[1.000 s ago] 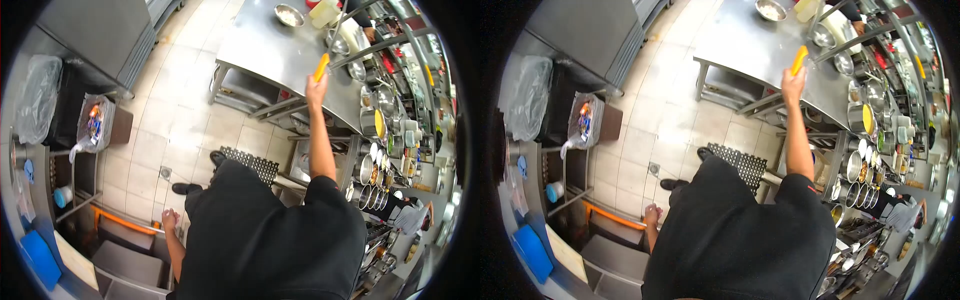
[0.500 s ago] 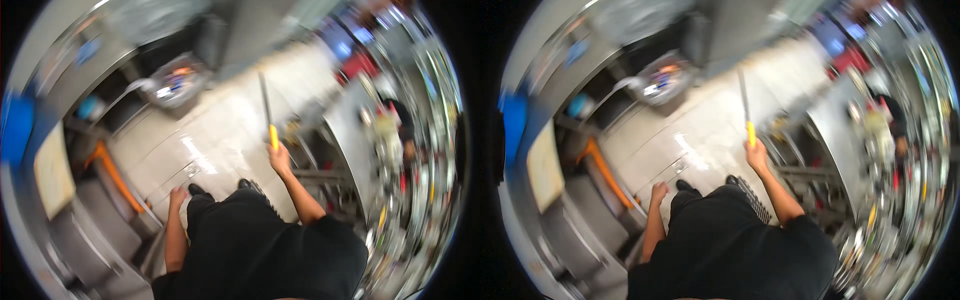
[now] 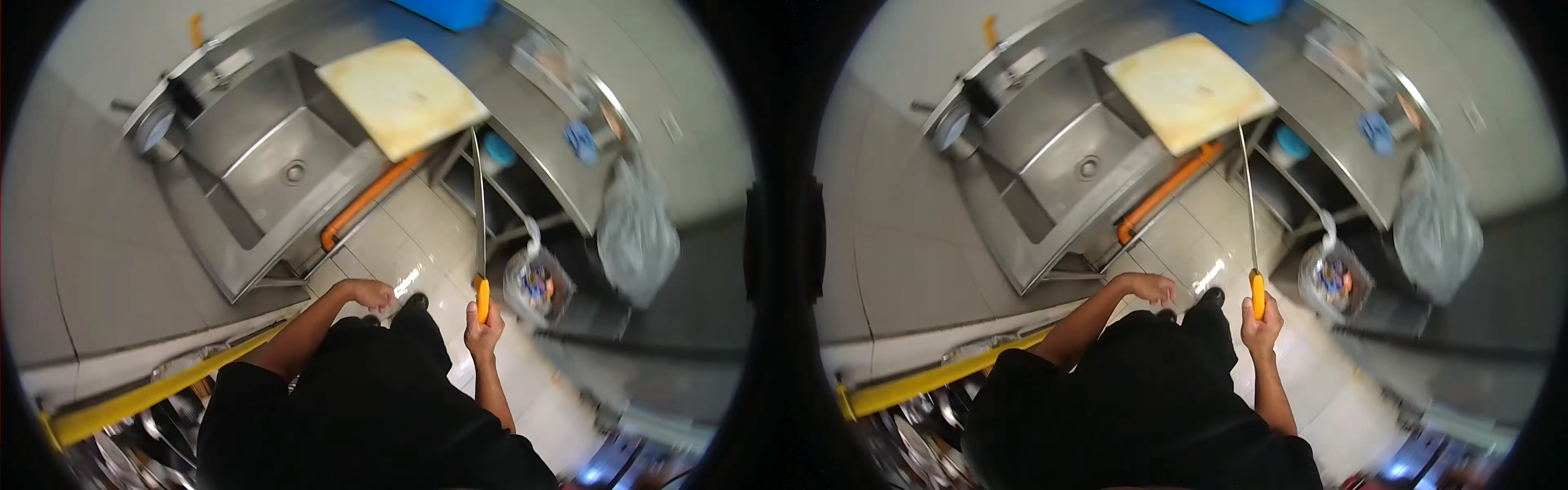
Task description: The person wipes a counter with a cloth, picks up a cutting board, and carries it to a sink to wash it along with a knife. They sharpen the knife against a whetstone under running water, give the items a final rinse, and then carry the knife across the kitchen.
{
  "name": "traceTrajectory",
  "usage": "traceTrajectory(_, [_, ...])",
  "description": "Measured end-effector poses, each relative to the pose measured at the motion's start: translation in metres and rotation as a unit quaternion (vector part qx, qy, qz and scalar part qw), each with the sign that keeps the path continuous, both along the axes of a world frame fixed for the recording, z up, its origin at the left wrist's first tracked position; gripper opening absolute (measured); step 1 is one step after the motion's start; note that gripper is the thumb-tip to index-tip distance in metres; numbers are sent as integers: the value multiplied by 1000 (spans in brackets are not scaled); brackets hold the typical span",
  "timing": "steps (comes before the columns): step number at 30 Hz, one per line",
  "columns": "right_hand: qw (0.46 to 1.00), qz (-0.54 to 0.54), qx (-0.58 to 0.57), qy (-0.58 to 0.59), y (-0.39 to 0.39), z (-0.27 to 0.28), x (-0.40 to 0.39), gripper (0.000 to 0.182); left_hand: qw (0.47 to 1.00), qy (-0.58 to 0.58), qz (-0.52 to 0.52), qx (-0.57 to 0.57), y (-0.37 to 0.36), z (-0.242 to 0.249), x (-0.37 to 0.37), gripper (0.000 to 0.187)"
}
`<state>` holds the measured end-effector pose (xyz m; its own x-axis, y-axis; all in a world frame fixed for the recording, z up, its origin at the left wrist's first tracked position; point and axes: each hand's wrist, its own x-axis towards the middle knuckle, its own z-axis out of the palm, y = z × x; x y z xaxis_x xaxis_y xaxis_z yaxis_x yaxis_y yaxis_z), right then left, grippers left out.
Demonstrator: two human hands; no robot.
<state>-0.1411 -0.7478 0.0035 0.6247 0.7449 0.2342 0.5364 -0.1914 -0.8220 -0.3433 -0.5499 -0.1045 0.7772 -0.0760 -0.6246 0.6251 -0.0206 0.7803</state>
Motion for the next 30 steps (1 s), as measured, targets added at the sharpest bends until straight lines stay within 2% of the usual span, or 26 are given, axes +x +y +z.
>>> traceTrajectory(3, [986, 165, -8, -18, 102, 32, 17, 26, 994, -81, 41, -65, 19, 46, -20, 32])
traceTrajectory(4, [975, 221, 21, -6, 135, 36, 17, 26, 987, -94, 76, -104, 21, 48, -29, 34])
traceTrajectory(5, [962, 270, 30, -6, 167, 38, 15, 26, 983, -98, 125, -90, 29, 54, -38, 34])
traceTrajectory(8, [889, 366, -117, 249, 264, 37, -3, 21, 952, -185, 227, -83, 36, 76, -70, 46])
traceTrajectory(9, [856, 410, -146, 278, 294, 48, -15, 18, 935, -206, 283, -61, 38, 85, -78, 49])
traceTrajectory(11, [794, 427, -217, 375, 353, 44, -29, 13, 877, -242, 412, -44, 36, 100, -81, 53])
traceTrajectory(13, [756, 475, -280, 353, 413, 34, -45, 10, 815, -261, 518, -20, 35, 121, -80, 56])
traceTrajectory(15, [711, 506, -348, 344, 463, 26, -53, 9, 773, -291, 564, 16, 31, 127, -70, 62])
traceTrajectory(17, [679, 555, -379, 295, 507, 13, -67, 11, 698, -335, 632, 27, 30, 134, -66, 72])
traceTrajectory(18, [660, 584, -401, 251, 528, 4, -73, 12, 680, -330, 652, 50, 33, 134, -66, 80])
traceTrajectory(19, [654, 589, -403, 251, 547, -4, -81, 12, 675, -327, 659, 53, 38, 138, -68, 80])
traceTrajectory(21, [648, 629, -413, 111, 581, -23, -99, 15, 638, -327, 692, 82, 53, 149, -77, 70])
traceTrajectory(23, [616, 670, -411, 57, 609, -39, -114, 18, 636, -257, 710, 157, 80, 172, -90, 75])
traceTrajectory(24, [597, 687, -413, 44, 627, -56, -123, 23, 620, -251, 727, 154, 99, 182, -101, 86])
traceTrajectory(25, [642, 658, -391, 42, 631, -60, -131, 29, 587, -223, 763, 153, 118, 197, -104, 85])
traceTrajectory(26, [628, 671, -395, 11, 644, -68, -136, 28, 585, -201, 769, 162, 143, 206, -114, 82])
traceTrajectory(27, [604, 669, -426, 78, 654, -73, -141, 26, 563, -201, 786, 157, 173, 205, -122, 77])
traceTrajectory(28, [620, 637, -449, 86, 654, -70, -148, 22, 543, -210, 799, 147, 204, 202, -125, 69])
traceTrajectory(30, [663, 553, -465, 195, 642, -48, -156, 21, 503, -272, 814, 99, 276, 180, -140, 56])
